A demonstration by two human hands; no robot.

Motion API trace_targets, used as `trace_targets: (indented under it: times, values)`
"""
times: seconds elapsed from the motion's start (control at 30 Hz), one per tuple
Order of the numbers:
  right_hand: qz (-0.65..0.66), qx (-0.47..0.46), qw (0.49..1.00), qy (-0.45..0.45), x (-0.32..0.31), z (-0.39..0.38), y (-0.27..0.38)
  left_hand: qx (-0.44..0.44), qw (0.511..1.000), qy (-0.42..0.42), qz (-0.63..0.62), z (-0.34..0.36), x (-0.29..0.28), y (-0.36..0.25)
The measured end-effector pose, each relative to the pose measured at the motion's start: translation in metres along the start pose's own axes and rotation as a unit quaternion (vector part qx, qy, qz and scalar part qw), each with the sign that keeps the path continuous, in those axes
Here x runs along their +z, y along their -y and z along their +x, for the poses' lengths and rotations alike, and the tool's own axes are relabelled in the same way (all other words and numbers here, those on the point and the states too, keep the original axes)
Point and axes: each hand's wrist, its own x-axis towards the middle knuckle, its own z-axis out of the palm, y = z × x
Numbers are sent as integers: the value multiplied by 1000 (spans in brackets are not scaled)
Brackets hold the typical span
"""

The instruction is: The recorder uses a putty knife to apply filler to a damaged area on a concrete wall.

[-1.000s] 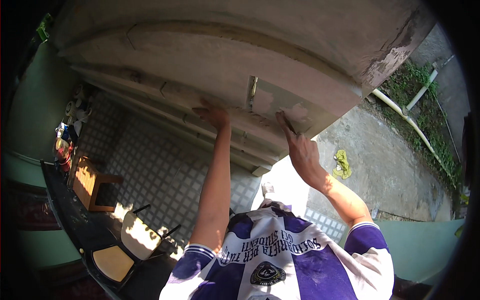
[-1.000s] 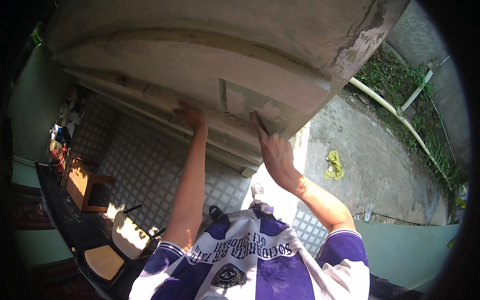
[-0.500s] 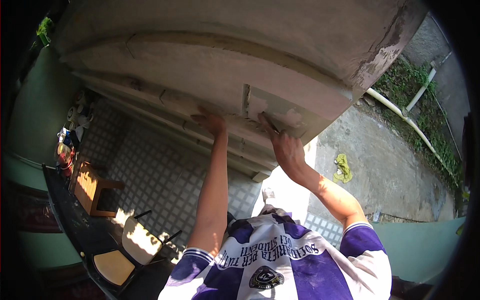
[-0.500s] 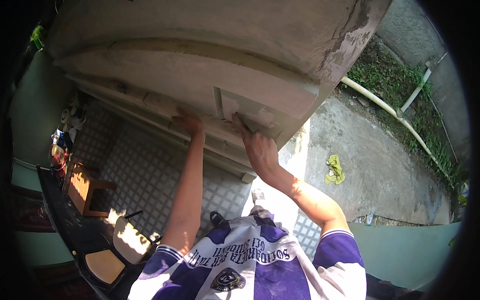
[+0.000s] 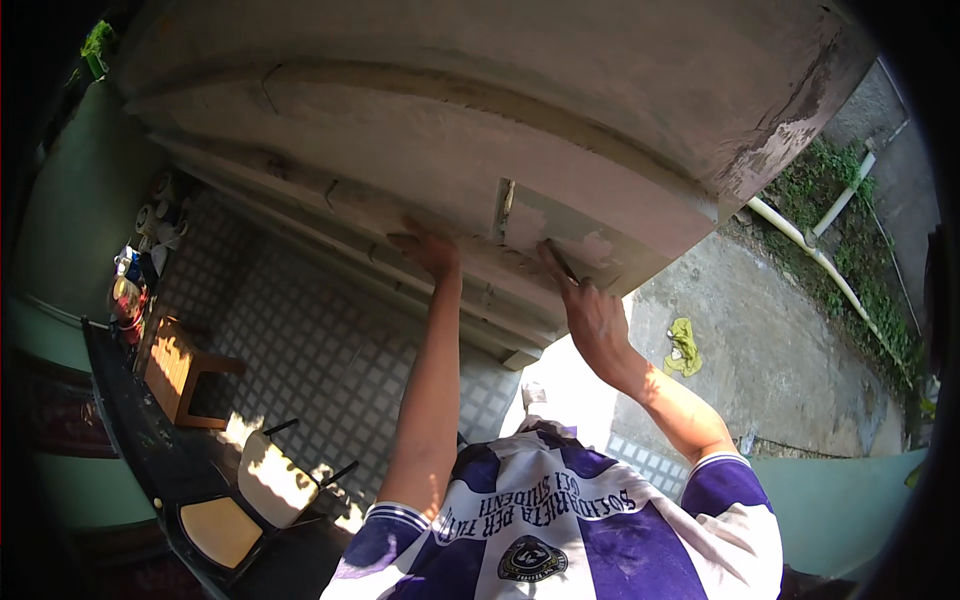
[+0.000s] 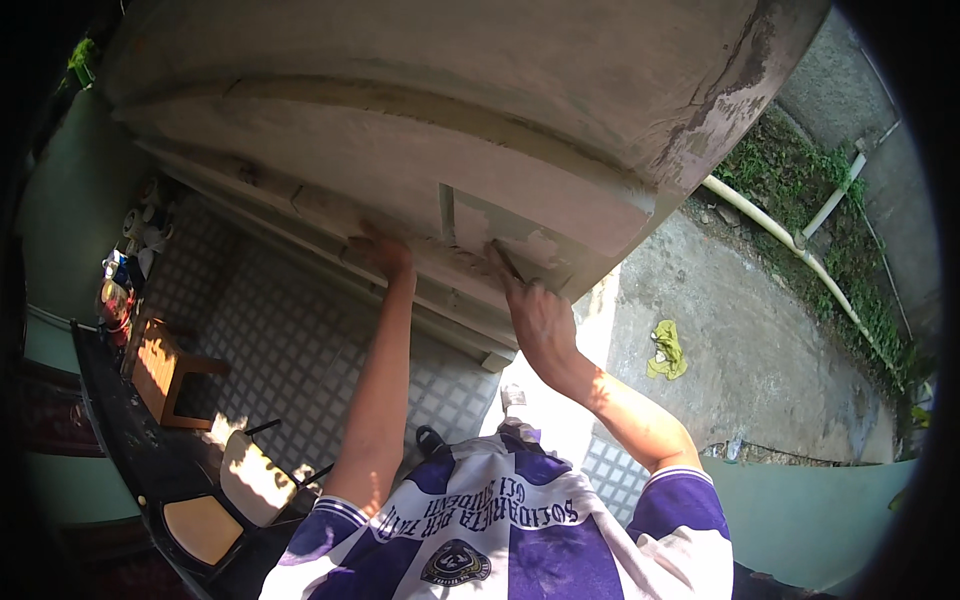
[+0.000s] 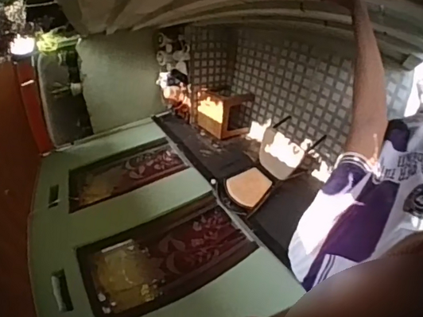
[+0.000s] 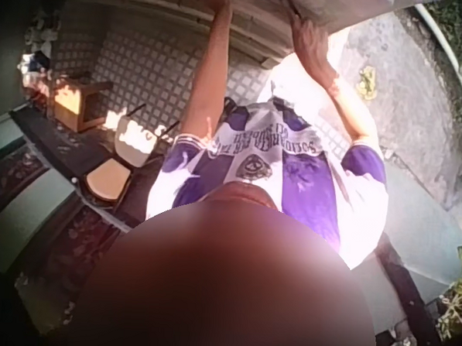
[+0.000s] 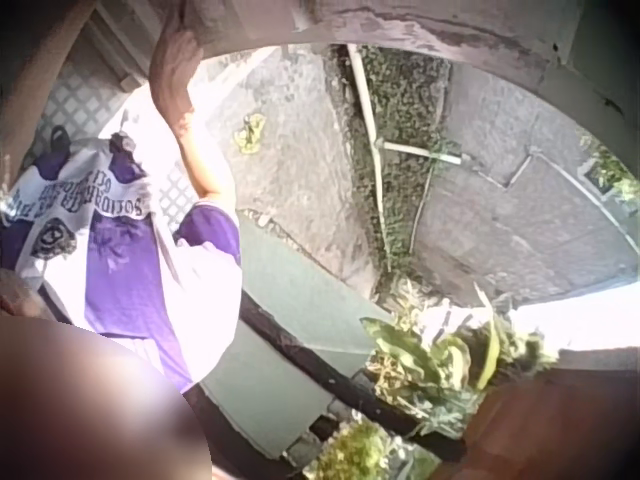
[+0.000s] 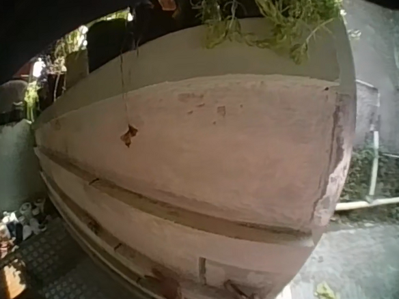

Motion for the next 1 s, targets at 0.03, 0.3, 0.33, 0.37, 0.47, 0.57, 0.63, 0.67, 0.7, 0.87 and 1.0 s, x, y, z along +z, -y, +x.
trace_targets:
  times: [0.03,0.3,0.33,0.37,0.47,0.57,0.63,0.67,0.7,0.87,1.0]
  values:
    - [1,-4,1000,-1,-4,-6,-4,4,1000,-5,-4,5,-1,3]
    - [64,12,998,-14,6,-7,-5,19,999,-4,27,11,3,9]
    - [86,18,996,-29,7,-8,-4,18,999,-9,28,12,1,9]
    - [64,17,997,-31,7,-13,-9,17,999,-12,29,10,-1,11]
    - [20,26,999,14,-2,-21,-17,9,1000,-11,3,9,-4,2]
    - [11,1,1000,-26,1,-8,-13,30,1000,-9,2,7,-7,5]
    - [-15,-7,999,-52,14,1,-3,13,1000,6,-7,-1,-6,-8]
    - [-15,-6,998,-53,15,4,-3,14,1000,7,-8,-4,-4,-12]
    - [-2,-12,999,-52,15,7,0,10,1000,6,-12,-2,-4,-11]
    - [35,5,999,-12,4,-13,-7,29,999,-13,26,8,-8,5]
    - [50,4,999,-6,1,-10,-7,21,1000,-1,10,-2,-6,-3]
